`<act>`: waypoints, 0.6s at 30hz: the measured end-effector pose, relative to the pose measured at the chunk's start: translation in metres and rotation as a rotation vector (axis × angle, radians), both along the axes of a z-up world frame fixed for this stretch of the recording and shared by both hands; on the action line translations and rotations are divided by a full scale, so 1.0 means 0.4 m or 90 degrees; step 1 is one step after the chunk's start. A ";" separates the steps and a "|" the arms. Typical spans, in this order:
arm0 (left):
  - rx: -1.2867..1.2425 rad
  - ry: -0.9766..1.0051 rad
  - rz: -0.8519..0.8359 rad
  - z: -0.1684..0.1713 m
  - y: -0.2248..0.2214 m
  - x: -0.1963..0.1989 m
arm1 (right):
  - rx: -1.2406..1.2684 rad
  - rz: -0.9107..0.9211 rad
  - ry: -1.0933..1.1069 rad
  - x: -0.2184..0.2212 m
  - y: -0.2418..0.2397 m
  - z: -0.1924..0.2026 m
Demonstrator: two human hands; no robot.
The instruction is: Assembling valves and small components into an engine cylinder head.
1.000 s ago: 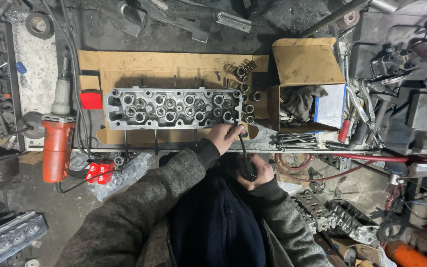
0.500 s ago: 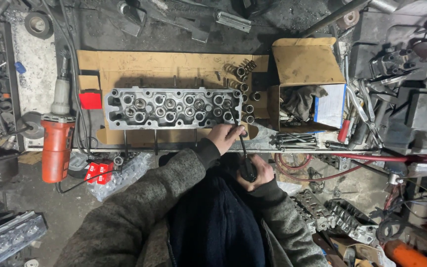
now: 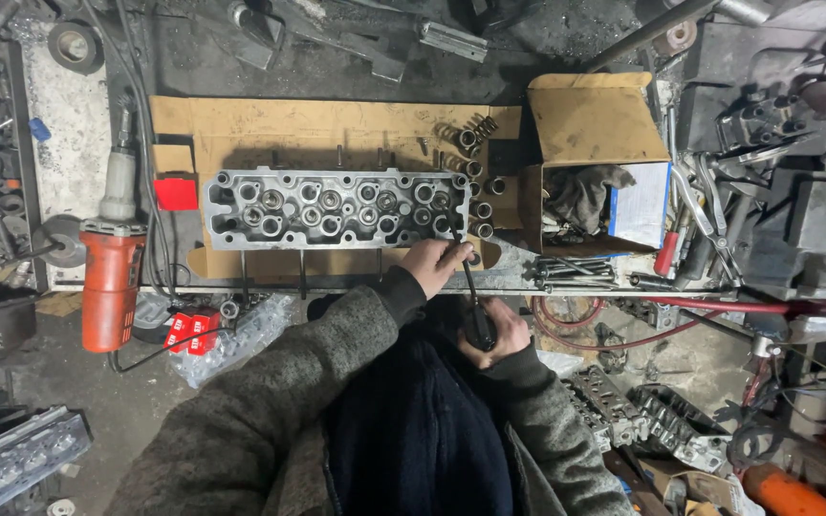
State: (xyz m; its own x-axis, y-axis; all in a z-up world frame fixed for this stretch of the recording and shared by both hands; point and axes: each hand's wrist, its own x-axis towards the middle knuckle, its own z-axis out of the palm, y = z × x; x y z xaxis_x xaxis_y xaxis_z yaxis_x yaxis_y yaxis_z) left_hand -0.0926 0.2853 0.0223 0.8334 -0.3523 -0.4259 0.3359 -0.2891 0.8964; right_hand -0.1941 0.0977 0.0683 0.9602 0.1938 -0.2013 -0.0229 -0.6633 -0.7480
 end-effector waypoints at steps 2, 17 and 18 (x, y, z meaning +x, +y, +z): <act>0.006 -0.008 -0.002 0.007 0.005 0.004 | -0.002 0.006 -0.006 0.008 0.003 0.006; -0.012 -0.051 0.011 -0.004 0.002 -0.001 | -0.015 0.010 -0.025 0.002 0.007 0.006; -0.003 -0.050 0.010 0.001 0.002 0.001 | -0.017 0.011 -0.018 0.005 0.009 0.016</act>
